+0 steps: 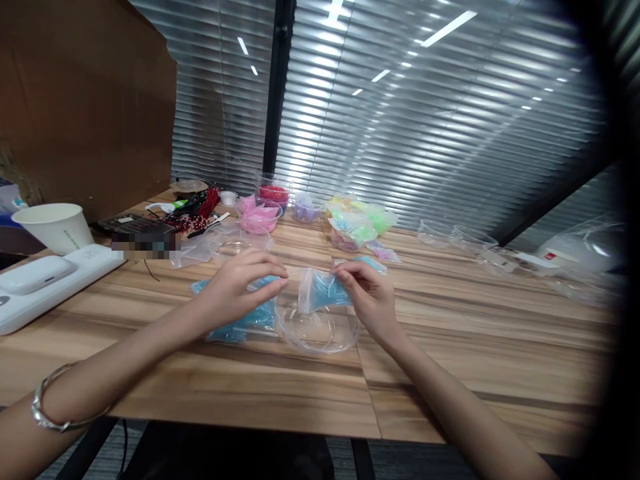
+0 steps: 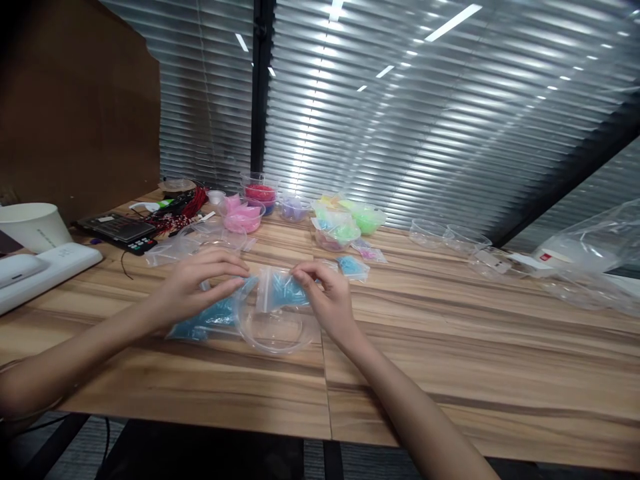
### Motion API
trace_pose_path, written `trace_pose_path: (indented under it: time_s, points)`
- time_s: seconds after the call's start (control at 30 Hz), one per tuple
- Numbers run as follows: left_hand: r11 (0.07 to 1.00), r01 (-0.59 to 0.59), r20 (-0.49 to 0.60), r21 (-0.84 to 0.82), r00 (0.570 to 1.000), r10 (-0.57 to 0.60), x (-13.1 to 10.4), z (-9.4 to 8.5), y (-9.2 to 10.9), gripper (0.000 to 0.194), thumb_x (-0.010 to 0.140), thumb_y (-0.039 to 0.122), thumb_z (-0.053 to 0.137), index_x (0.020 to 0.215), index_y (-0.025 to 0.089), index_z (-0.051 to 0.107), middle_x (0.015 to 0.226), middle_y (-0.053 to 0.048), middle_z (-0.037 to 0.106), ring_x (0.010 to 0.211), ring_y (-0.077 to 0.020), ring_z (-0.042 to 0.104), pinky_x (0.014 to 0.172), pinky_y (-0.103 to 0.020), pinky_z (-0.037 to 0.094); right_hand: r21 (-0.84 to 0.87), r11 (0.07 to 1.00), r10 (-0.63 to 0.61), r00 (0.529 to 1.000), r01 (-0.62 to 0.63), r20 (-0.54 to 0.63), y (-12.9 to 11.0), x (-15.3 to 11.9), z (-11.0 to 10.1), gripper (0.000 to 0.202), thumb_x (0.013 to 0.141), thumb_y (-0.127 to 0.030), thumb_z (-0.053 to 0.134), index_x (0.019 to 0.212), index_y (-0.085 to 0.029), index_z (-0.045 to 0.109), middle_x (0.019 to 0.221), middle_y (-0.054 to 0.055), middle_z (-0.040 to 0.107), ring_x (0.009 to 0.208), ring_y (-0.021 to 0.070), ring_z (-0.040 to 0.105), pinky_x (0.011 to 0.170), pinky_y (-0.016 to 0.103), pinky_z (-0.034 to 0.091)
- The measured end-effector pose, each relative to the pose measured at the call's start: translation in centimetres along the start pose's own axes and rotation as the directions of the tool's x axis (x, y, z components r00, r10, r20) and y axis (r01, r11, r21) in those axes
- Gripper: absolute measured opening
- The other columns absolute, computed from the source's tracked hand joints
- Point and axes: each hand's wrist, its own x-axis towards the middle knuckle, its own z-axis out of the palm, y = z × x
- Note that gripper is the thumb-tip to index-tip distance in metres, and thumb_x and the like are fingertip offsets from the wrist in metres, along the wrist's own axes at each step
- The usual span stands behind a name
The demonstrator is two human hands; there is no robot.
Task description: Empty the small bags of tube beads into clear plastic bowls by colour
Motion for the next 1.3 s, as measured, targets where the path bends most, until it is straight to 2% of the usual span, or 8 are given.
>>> trace_pose_path:
  time_s: [0.27,0.43,0.6,0.7,0.77,0.9,1.1,1.3]
  points:
    - [0.866,0.248,0.185,-0.435,0.965,-0.184,0.2,1.7,2.0,0.017,0.087,0.032,0.062,0.077,0.021,0.068,0.086,-0.002,0.070,0.090,-0.0187,0.064,0.089,-0.033,0.046,-0.072,0.992,-0.089,0.987,0.100,0.136,-0.7,-0.1,0.0,0.011,0.092,-0.031,0.057,0.092,-0.026,0.068,0.091,0.002,0.071,0.086,0.0193,0.065,0.076,0.034,0.051]
    - [0.906,0.291,0.070,-0.306,0.956,-0.284,0.0,1.7,1.8,0.021,0.087,0.036,0.061,0.073,0.020,0.066,0.081,-0.002,0.068,0.080,-0.0174,0.061,0.079,-0.031,0.044,-0.262,0.933,-0.238,0.969,0.247,0.066,-1.4,-0.2,0.4,0.017,0.090,-0.023,0.060,0.106,-0.028,0.063,0.106,0.005,0.067,0.103,0.0234,0.060,0.090,0.042,0.047]
    - [0.945,0.223,-0.027,-0.240,0.971,-0.236,-0.2,1.9,2.3,0.021,0.088,0.034,0.060,0.072,0.019,0.063,0.076,-0.001,0.064,0.076,-0.0163,0.059,0.074,-0.029,0.043,-0.439,0.806,-0.429,0.903,0.398,0.031,-2.2,-0.8,0.6,0.019,0.086,-0.021,0.065,0.104,-0.029,0.063,0.111,0.008,0.055,0.109,0.0264,0.054,0.092,0.046,0.045]
    - [0.962,0.168,-0.055,-0.216,0.982,-0.183,-0.3,2.2,2.6,0.020,0.088,0.032,0.060,0.073,0.019,0.061,0.075,-0.001,0.062,0.076,-0.0158,0.057,0.073,-0.029,0.042,-0.463,0.738,-0.484,0.863,0.491,0.144,-2.4,-1.0,0.7,0.011,0.086,-0.023,0.067,0.095,-0.027,0.062,0.096,0.006,0.059,0.092,0.0228,0.057,0.080,0.041,0.045]
    - [0.974,0.121,-0.048,-0.193,0.990,-0.133,-0.4,2.4,2.8,0.020,0.089,0.031,0.061,0.073,0.019,0.060,0.075,0.000,0.062,0.077,-0.0157,0.056,0.074,-0.029,0.041,-0.391,0.737,-0.467,0.833,0.552,0.296,-2.4,-1.0,0.8,0.008,0.087,-0.028,0.066,0.086,-0.023,0.060,0.079,0.003,0.059,0.076,0.0185,0.054,0.069,0.035,0.043]
    - [0.983,0.020,0.024,-0.183,1.000,-0.016,-0.7,2.9,2.9,0.021,0.090,0.031,0.060,0.073,0.019,0.058,0.072,0.000,0.060,0.077,-0.0156,0.052,0.078,-0.031,0.038,-0.341,0.774,-0.335,0.802,0.534,0.494,-2.6,-1.4,1.3,0.035,0.084,-0.052,0.064,0.075,-0.019,0.057,0.070,0.003,0.055,0.071,0.0176,0.049,0.067,0.034,0.039]
    - [0.974,0.007,0.098,-0.227,0.995,0.016,-0.8,3.1,2.3,0.026,0.096,0.037,0.049,0.078,0.019,0.055,0.080,-0.002,0.060,0.082,-0.0167,0.051,0.081,-0.032,0.036,-0.260,0.909,-0.134,0.820,0.325,0.556,-3.5,-1.4,1.4,0.027,0.094,-0.036,0.054,0.074,-0.019,0.051,0.073,0.001,0.055,0.074,0.0149,0.051,0.068,0.029,0.037]
    - [0.959,0.104,0.086,-0.264,0.993,-0.084,-0.7,3.3,2.5,0.025,0.096,0.034,0.047,0.078,0.019,0.054,0.079,-0.001,0.057,0.080,-0.0154,0.051,0.076,-0.030,0.037,-0.163,0.954,-0.134,0.845,0.251,0.518,-3.5,-0.6,1.1,0.031,0.096,-0.025,0.047,0.065,-0.019,0.047,0.064,-0.002,0.050,0.065,0.0124,0.047,0.064,0.027,0.035]
